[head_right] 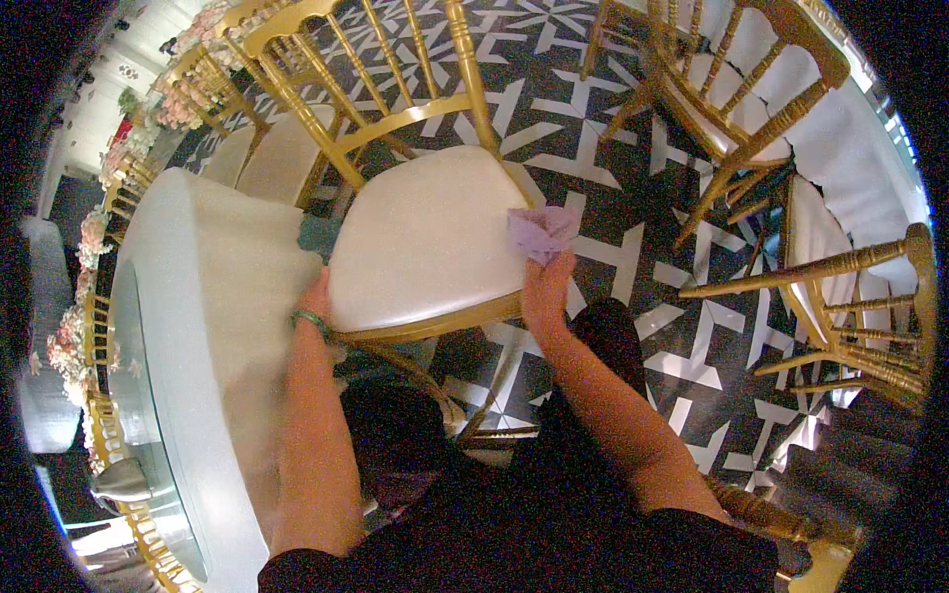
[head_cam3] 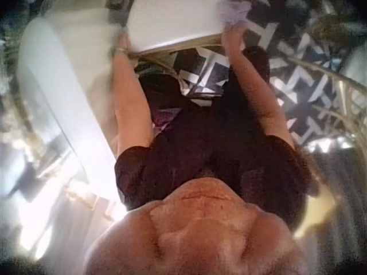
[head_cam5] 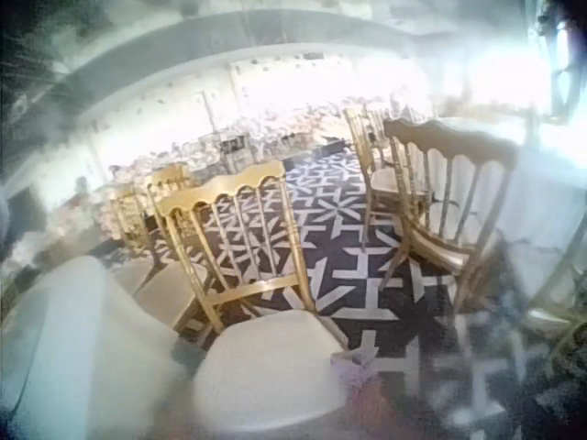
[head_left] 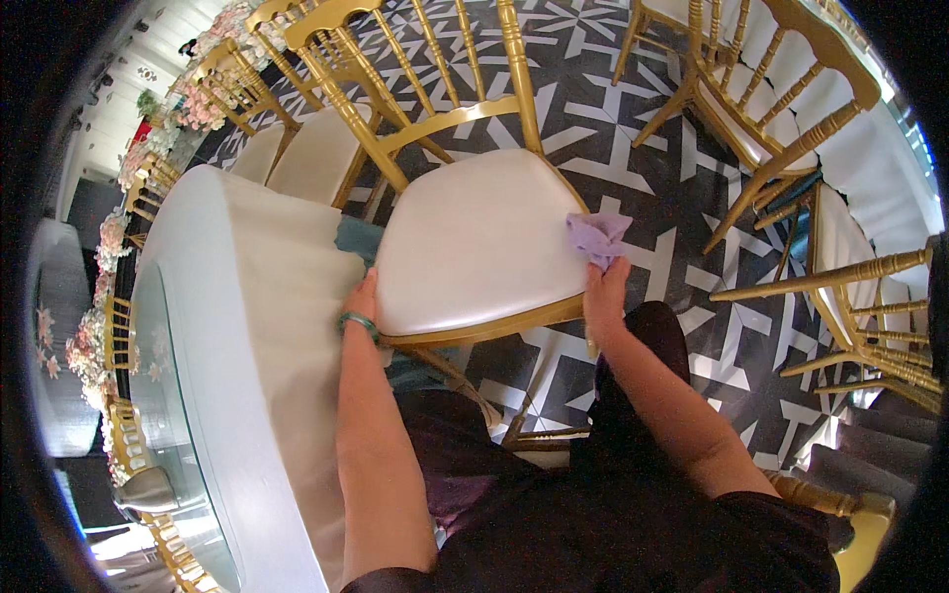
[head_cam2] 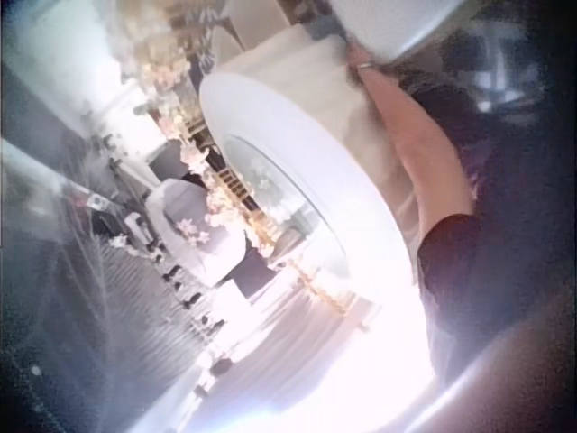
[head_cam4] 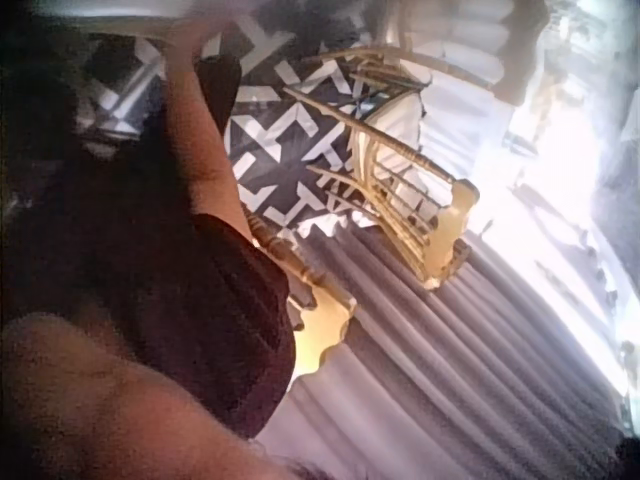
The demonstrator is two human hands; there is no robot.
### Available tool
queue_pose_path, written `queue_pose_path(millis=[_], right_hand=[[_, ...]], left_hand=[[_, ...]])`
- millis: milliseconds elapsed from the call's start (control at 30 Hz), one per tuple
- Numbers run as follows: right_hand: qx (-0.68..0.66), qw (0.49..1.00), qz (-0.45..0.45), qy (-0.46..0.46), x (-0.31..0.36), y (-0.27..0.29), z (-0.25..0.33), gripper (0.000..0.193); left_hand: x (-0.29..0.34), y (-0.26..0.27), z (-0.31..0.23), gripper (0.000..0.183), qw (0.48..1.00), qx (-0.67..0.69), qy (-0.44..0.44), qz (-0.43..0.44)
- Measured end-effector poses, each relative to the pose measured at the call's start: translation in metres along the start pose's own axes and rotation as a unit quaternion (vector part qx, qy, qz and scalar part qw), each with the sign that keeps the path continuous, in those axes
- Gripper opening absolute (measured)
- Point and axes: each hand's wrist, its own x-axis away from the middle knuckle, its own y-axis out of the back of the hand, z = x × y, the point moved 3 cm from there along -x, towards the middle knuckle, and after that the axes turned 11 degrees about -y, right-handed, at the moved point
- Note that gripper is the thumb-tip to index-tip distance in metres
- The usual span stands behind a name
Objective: The person wipes the seat, legs, and back of a gold-colored chair with a purple cloth before arranging it at a table.
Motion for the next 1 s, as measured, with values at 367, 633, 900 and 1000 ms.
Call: queue_pose_path(millis=[367,633,900,1000], right_hand=[[-0.002,0.998,-0.033,0.048,0.027,-0.009,-0.039,0.038],[-0.018,0.998,0.007,0.059,0.073,-0.011,-0.037,0.043],[-0.005,0.997,0.041,0.062,0.034,-0.012,-0.038,0.049],[0.031,0.996,0.069,0.045,0.028,0.005,-0.022,0.045]], left_hand=[[0.108,-0.072,-0.121,0.049,0.872,-0.310,-0.364,-0.104],[0.095,-0.049,-0.096,0.042,0.907,-0.230,-0.331,-0.119],[0.143,-0.077,-0.143,0.051,0.877,-0.267,-0.379,-0.123],[0.142,-0.077,-0.154,0.057,0.887,-0.278,-0.355,-0.101]])
